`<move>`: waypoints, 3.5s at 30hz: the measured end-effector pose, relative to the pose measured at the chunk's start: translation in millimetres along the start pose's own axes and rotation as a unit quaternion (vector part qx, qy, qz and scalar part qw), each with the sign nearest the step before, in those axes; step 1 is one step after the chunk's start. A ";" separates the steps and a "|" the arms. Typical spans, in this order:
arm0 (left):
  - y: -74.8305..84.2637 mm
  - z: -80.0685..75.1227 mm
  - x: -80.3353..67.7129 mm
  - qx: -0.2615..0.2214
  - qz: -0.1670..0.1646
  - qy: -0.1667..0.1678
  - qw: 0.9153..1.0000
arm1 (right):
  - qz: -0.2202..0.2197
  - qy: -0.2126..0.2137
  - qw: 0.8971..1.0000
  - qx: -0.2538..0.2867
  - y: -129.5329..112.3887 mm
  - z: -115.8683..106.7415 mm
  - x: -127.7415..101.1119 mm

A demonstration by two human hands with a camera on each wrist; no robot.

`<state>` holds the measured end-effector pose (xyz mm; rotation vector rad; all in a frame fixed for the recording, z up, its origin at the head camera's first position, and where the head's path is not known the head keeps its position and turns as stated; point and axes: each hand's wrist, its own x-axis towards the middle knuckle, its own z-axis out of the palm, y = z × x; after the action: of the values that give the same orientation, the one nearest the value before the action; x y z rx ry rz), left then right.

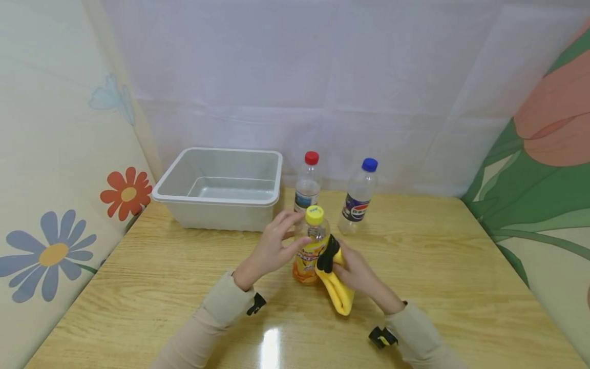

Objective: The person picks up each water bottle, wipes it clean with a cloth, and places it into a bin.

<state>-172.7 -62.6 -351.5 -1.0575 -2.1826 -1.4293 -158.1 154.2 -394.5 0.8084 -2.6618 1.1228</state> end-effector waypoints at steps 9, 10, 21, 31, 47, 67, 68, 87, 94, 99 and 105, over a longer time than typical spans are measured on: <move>-1.5 1.4 -0.7 -0.001 -0.009 -0.004 1.000 | 0.012 -0.017 0.999 -0.048 2.9 8.8 -2.7; -1.7 1.7 -0.9 -0.001 -0.009 -0.003 1.000 | 0.013 -0.017 0.999 -0.048 1.9 8.5 -2.7; 3.2 3.0 0.9 0.031 -0.057 -0.008 0.998 | 0.030 -0.033 0.998 -0.053 -6.9 1.1 -3.4; 0.5 6.9 5.9 0.069 -0.047 0.002 0.997 | 0.008 -0.029 0.997 -0.075 -5.4 -1.6 -10.3; 0.2 3.9 6.9 0.038 -0.072 -0.009 0.997 | -0.001 -0.023 0.997 -0.074 -3.9 -7.9 -14.9; -4.3 0.8 4.9 0.025 -0.057 0.002 0.998 | 0.012 0.024 0.999 -0.046 -12.6 -26.4 -17.8; -4.3 0.6 4.8 0.025 -0.055 0.002 0.998 | 0.012 0.025 0.999 -0.043 -12.8 -27.9 -18.2; -6.7 -0.7 3.1 -0.001 -0.057 0.006 0.998 | -0.023 0.134 0.991 -0.009 -18.7 -37.3 -16.0; -8.0 -1.5 2.4 -0.016 -0.050 0.007 0.999 | -0.049 0.163 0.985 -0.004 -20.4 -36.8 -12.9; -8.5 -1.2 2.4 -0.025 -0.053 0.005 0.998 | -0.056 0.169 0.984 -0.006 -20.6 -35.5 -10.0; -9.6 -0.2 2.0 -0.032 -0.037 0.006 0.999 | -0.084 0.171 0.982 -0.001 -22.1 -34.4 -5.8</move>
<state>-181.1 -64.1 -356.4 -0.9960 -2.2020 -1.5418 -144.1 167.9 -358.2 0.7456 -2.2693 1.1040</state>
